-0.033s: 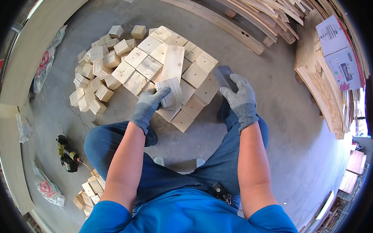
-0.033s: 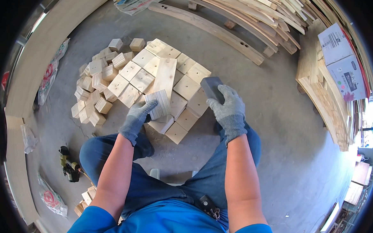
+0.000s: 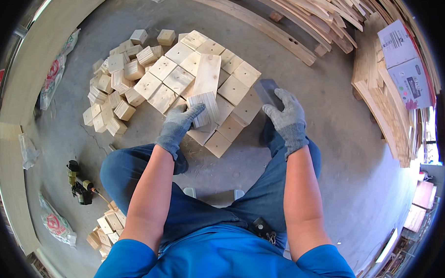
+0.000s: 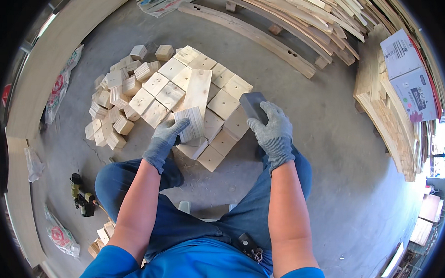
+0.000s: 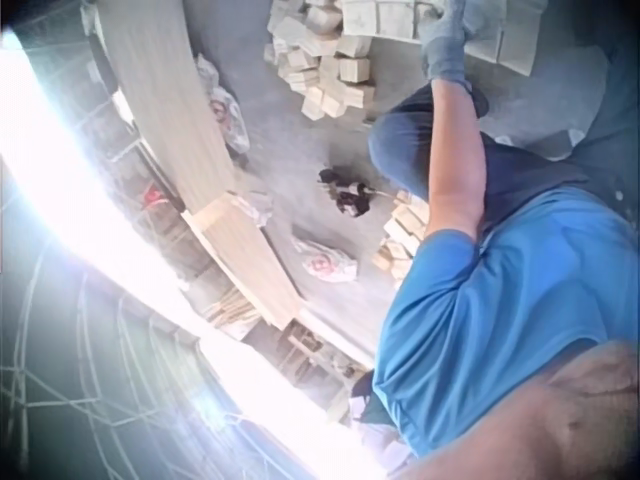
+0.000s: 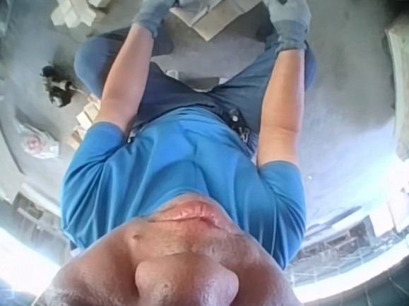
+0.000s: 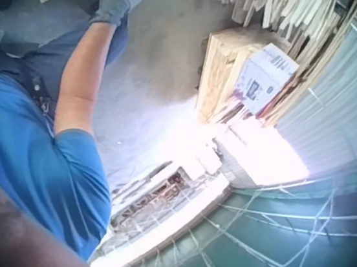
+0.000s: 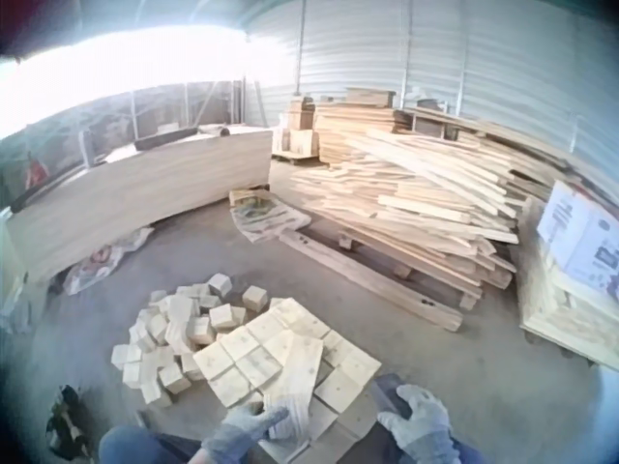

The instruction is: The person sits on the floor and sands small wooden blocks one by one using a sanding block. They pick up each block, rub its surfaces, and place it back into a pile.

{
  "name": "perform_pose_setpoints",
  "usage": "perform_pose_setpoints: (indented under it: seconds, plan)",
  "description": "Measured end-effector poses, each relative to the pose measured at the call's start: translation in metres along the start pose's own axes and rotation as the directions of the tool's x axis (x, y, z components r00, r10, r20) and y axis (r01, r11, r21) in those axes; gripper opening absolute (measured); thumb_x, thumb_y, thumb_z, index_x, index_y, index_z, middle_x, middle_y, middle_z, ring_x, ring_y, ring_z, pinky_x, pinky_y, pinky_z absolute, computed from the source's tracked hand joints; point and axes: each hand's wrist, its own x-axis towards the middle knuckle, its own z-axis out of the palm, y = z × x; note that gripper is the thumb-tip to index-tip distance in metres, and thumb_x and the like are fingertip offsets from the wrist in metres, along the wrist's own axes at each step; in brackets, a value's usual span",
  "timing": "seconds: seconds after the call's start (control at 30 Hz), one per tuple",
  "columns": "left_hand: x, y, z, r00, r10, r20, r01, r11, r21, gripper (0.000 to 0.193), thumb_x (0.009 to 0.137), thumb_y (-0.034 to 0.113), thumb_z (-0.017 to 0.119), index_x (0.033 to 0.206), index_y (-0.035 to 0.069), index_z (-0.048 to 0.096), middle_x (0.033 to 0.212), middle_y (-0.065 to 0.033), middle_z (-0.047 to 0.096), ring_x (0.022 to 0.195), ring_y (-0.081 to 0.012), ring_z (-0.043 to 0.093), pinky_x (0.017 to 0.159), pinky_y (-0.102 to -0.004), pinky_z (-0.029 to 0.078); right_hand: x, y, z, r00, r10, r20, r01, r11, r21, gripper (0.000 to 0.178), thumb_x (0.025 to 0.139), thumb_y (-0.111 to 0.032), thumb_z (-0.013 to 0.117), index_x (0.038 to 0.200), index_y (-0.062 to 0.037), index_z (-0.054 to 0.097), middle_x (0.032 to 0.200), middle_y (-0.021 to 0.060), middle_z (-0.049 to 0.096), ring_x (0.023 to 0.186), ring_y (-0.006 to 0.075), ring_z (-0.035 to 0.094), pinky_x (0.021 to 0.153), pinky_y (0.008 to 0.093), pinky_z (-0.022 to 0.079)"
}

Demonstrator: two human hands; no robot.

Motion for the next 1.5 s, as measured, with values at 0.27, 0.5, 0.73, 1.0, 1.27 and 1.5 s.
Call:
perform_pose_setpoints:
  seconds: [0.27, 0.5, 0.73, 1.0, 1.27, 1.5]
  plan:
    - [-0.007, 0.005, -0.015, 0.95, 0.245, -0.193, -0.223, 0.966, 0.128, 0.09, 0.087, 0.054, 0.09, 0.149, -0.005, 0.06, 0.133, -0.021, 0.073, 0.125, -0.0286, 0.07, 0.108, -0.0386, 0.054, 0.005, -0.011, 0.012, 0.999, -0.023, 0.048, 0.025, 0.999, -0.039, 0.061, 0.086, -0.034, 0.088, 0.138, -0.0079, 0.072, 0.147, 0.015, 0.068, 0.134, 0.0374, 0.064, 0.116, 0.0466, 0.05]
    - [-0.011, -0.01, -0.011, 0.914, 0.404, -0.033, -0.386, 0.894, 0.228, 0.144, 0.061, 0.043, 0.107, 0.171, 0.0, 0.024, 0.163, -0.0245, 0.049, 0.152, -0.0361, 0.048, 0.126, -0.0384, 0.04, 0.008, -0.022, 0.029, 0.998, -0.055, 0.007, 0.055, 0.997, 0.054, 0.06, 0.086, -0.031, 0.09, 0.138, -0.0074, 0.072, 0.146, 0.0175, 0.068, 0.133, 0.038, 0.064, 0.115, 0.0472, 0.051]
    - [0.013, -0.043, 0.006, 0.88, 0.474, -0.025, -0.47, 0.878, 0.087, 0.148, 0.057, 0.033, 0.107, 0.172, 0.001, 0.02, 0.167, -0.0238, 0.045, 0.155, -0.0356, 0.046, 0.128, -0.0366, 0.038, 0.005, -0.057, 0.064, 0.963, -0.266, -0.035, 0.267, 0.962, 0.059, 0.059, 0.088, -0.029, 0.088, 0.14, -0.0079, 0.07, 0.149, 0.0178, 0.065, 0.132, 0.0407, 0.064, 0.112, 0.05, 0.051]
    - [0.021, -0.054, 0.015, 0.841, 0.537, -0.061, -0.531, 0.842, 0.093, 0.136, 0.06, 0.029, 0.107, 0.169, 0.006, 0.03, 0.161, -0.0235, 0.052, 0.15, -0.0374, 0.051, 0.125, -0.0401, 0.043, 0.014, -0.116, 0.095, 0.934, -0.357, 0.025, 0.358, 0.933, -0.029, 0.061, 0.086, -0.035, 0.086, 0.143, -0.0199, 0.07, 0.154, 0.0083, 0.062, 0.128, 0.0427, 0.062, 0.108, 0.0545, 0.05]
    - [0.013, -0.049, 0.019, 0.843, 0.526, -0.113, -0.508, 0.847, 0.159, 0.127, 0.063, 0.036, 0.106, 0.165, 0.007, 0.035, 0.154, -0.0228, 0.054, 0.144, -0.0398, 0.054, 0.121, -0.0433, 0.046, -0.019, -0.133, 0.095, 0.905, -0.412, 0.104, 0.424, 0.886, -0.188, 0.061, 0.087, -0.033, 0.084, 0.144, -0.0196, 0.069, 0.159, 0.0078, 0.056, 0.132, 0.0408, 0.057, 0.106, 0.0585, 0.046]
    - [0.011, -0.041, 0.024, 0.842, 0.529, -0.102, -0.526, 0.848, 0.06, 0.12, 0.064, 0.034, 0.105, 0.161, 0.009, 0.039, 0.154, -0.0231, 0.052, 0.144, -0.0393, 0.053, 0.122, -0.0425, 0.046, -0.092, -0.108, 0.074, 0.887, -0.452, 0.097, 0.462, 0.865, -0.196, 0.063, 0.086, -0.03, 0.085, 0.146, -0.0216, 0.068, 0.159, 0.0098, 0.056, 0.133, 0.041, 0.056, 0.105, 0.0601, 0.044]
